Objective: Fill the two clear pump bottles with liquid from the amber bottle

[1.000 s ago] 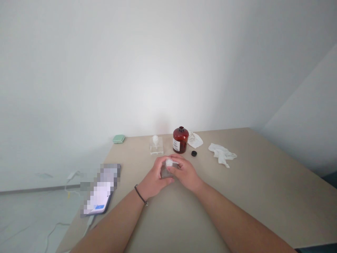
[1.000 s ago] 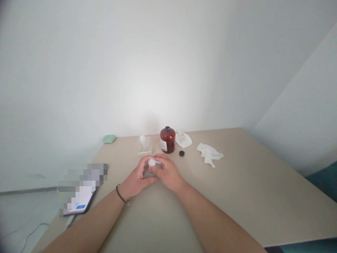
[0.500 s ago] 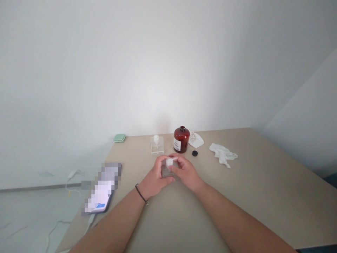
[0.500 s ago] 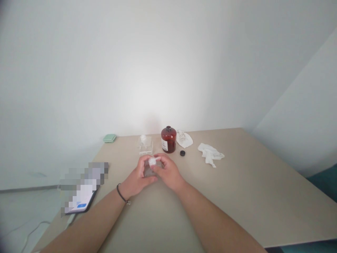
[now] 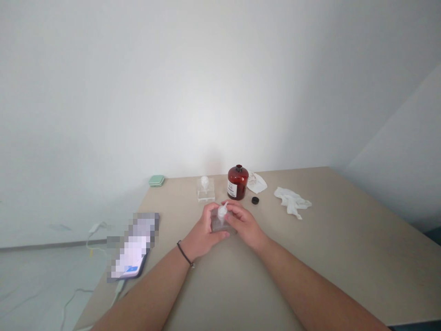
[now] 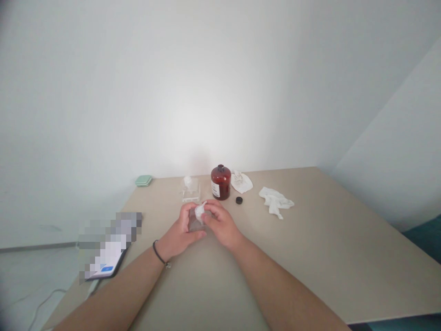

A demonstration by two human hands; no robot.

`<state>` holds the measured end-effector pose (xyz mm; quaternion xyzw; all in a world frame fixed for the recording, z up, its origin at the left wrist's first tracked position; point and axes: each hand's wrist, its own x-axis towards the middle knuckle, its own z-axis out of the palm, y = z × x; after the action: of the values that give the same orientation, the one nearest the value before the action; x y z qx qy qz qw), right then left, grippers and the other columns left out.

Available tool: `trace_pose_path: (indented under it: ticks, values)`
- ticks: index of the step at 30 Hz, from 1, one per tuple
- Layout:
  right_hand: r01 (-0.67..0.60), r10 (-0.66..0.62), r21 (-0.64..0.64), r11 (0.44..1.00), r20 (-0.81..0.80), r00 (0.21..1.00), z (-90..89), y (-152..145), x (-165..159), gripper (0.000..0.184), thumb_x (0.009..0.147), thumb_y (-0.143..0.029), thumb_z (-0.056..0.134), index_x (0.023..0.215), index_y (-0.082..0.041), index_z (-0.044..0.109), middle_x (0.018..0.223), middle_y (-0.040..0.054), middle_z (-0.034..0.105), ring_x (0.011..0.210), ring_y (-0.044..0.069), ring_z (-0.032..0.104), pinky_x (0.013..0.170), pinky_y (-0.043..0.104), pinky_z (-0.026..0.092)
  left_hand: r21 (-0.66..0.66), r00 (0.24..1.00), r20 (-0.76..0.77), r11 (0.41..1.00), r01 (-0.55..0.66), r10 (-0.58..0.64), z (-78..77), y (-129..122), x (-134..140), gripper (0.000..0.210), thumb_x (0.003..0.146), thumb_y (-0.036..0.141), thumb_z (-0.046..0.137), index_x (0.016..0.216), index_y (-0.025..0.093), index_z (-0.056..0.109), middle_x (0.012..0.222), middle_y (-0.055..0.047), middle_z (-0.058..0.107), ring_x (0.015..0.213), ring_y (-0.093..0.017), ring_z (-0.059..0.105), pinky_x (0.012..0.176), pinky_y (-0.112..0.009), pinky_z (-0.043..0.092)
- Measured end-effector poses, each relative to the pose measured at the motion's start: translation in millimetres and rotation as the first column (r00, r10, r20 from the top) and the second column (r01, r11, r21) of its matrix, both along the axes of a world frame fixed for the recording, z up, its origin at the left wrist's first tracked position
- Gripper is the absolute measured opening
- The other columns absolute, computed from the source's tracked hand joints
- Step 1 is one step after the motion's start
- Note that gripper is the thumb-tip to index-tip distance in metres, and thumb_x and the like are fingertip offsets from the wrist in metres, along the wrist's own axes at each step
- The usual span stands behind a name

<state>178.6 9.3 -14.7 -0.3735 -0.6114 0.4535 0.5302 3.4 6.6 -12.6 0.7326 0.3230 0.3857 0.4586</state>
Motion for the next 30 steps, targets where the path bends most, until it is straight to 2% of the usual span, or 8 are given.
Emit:
trace_pose_path:
  ticks: [3, 7, 12, 15, 19, 25, 30]
  values:
    - [-0.015, 0.014, -0.016, 1.000, -0.051, 0.999, 1.1, -0.1, -1.9, 0.032, 0.079, -0.051, 0.071, 0.096, -0.025, 0.064, 0.111, 0.0056, 0.059, 0.109, 0.024, 0.057, 0.098, 0.041, 0.045, 0.008, 1.000, -0.020, 1.000, -0.010, 0.010, 0.7, -0.2, -0.1, 0.064, 0.080, 0.023, 0.071, 0.128, 0.025, 0.029, 0.128, -0.009, 0.051, 0.119, -0.026, 0.054, 0.103, -0.044, 0.043]
    - [-0.004, 0.001, -0.036, 0.999, -0.081, 0.997, 2.7, -0.1, -4.3, 0.039, 0.072, -0.053, 0.077, 0.090, -0.025, 0.057, 0.098, 0.0026, 0.059, 0.095, 0.021, 0.058, 0.091, 0.039, 0.048, -0.023, 0.999, -0.029, 0.999, -0.028, 0.028, 0.1, -0.3, -0.3, 0.064, 0.079, 0.027, 0.073, 0.127, 0.024, 0.031, 0.119, -0.007, 0.053, 0.112, -0.026, 0.056, 0.099, -0.043, 0.045]
    - [0.000, 0.000, -0.008, 1.000, 0.001, 1.000, 7.1, -1.7, 0.1, 0.035, 0.080, -0.057, 0.068, 0.092, -0.025, 0.066, 0.112, 0.0064, 0.058, 0.112, 0.025, 0.055, 0.100, 0.041, 0.042, 0.003, 0.998, -0.042, 0.999, -0.038, 0.038, -2.4, -0.1, -0.6, 0.064, 0.078, 0.027, 0.073, 0.125, 0.024, 0.031, 0.120, -0.008, 0.052, 0.111, -0.026, 0.055, 0.097, -0.043, 0.044]
    - [-0.011, 0.011, -0.023, 1.000, -0.033, 0.999, 4.5, -1.0, -0.3, 0.036, 0.078, -0.056, 0.071, 0.095, -0.025, 0.063, 0.107, 0.0051, 0.058, 0.106, 0.024, 0.056, 0.096, 0.040, 0.044, 0.004, 0.997, -0.062, 0.999, -0.051, 0.051, -1.8, -0.5, -0.9, 0.064, 0.078, 0.026, 0.073, 0.126, 0.023, 0.030, 0.120, -0.008, 0.053, 0.109, -0.025, 0.056, 0.096, -0.043, 0.045]
    - [0.021, -0.022, -0.014, 1.000, -0.057, 0.998, -0.2, 1.0, -2.4, 0.038, 0.072, -0.053, 0.078, 0.087, -0.024, 0.058, 0.101, 0.0036, 0.057, 0.098, 0.022, 0.056, 0.091, 0.039, 0.045, -0.019, 0.996, -0.074, 0.998, -0.057, 0.055, -0.5, -0.9, -0.9, 0.066, 0.078, 0.027, 0.073, 0.127, 0.022, 0.030, 0.120, -0.008, 0.054, 0.108, -0.026, 0.056, 0.095, -0.042, 0.045]
    - [0.008, -0.008, 0.003, 1.000, 0.000, 1.000, 4.3, -0.7, 0.9, 0.033, 0.082, -0.055, 0.067, 0.094, -0.024, 0.066, 0.109, 0.0062, 0.057, 0.108, 0.025, 0.054, 0.097, 0.041, 0.042, -0.016, 0.996, -0.072, 0.999, -0.044, 0.043, -1.4, -0.5, -1.3, 0.065, 0.078, 0.024, 0.073, 0.127, 0.023, 0.030, 0.121, -0.008, 0.052, 0.112, -0.026, 0.054, 0.098, -0.042, 0.043]
    - [0.016, -0.017, -0.016, 1.000, -0.051, 0.999, 0.4, 0.5, -1.3, 0.038, 0.073, -0.052, 0.077, 0.093, -0.025, 0.061, 0.101, 0.0037, 0.056, 0.098, 0.023, 0.056, 0.092, 0.040, 0.045, -0.011, 0.996, -0.075, 0.999, -0.046, 0.045, -1.8, -0.7, -1.0, 0.065, 0.078, 0.023, 0.072, 0.127, 0.023, 0.029, 0.121, -0.008, 0.052, 0.110, -0.025, 0.055, 0.097, -0.042, 0.044]
